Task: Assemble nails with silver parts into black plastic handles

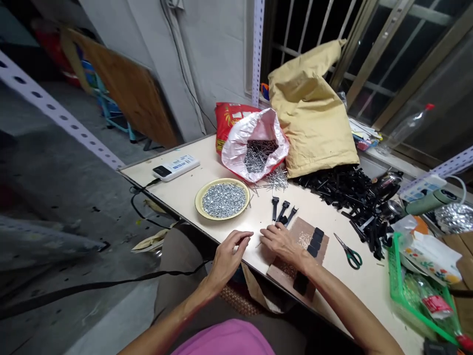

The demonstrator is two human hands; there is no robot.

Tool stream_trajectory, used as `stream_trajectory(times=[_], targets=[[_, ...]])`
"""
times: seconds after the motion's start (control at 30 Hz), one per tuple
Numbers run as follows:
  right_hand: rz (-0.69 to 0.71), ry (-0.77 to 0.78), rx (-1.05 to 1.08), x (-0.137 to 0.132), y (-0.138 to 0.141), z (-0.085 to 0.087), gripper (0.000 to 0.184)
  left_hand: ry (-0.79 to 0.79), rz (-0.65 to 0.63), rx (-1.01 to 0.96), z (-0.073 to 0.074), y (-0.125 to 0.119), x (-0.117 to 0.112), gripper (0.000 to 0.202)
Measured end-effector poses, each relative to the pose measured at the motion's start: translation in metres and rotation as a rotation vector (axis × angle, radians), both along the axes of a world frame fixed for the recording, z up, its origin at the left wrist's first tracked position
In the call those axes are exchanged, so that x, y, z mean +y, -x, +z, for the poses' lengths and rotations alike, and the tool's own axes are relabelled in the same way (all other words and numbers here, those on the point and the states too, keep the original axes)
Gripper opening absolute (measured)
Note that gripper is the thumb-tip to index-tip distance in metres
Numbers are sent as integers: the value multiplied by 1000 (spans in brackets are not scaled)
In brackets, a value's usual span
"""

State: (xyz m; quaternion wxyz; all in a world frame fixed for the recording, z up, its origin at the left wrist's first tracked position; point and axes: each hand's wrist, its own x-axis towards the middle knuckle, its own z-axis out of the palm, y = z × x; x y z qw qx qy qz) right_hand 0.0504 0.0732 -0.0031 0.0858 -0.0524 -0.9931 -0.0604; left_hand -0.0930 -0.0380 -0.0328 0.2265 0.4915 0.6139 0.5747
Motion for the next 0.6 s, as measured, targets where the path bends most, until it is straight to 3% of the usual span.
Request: stream_trajectory(times=[0.13,0.23,0.33,0.4,0.5,0.6], targets=[[-194,272,446,-2,22,19,16,-77,71,-38,3,3,10,23],[-235,492,461,-3,41,30,17,-132,189,-33,3,9,20,27],[-230,544,402,6,59,32,21,-130,306,59,2,26,35,26],[-265,516,409,17,69,30,22,-52,346,217,1,40,49,27],[-328,496,447,29,81,28,21,211,355,424,-3,60,71,30],[-338,499,473,31,88,27,21,354,339,456,-7,71,87,30]])
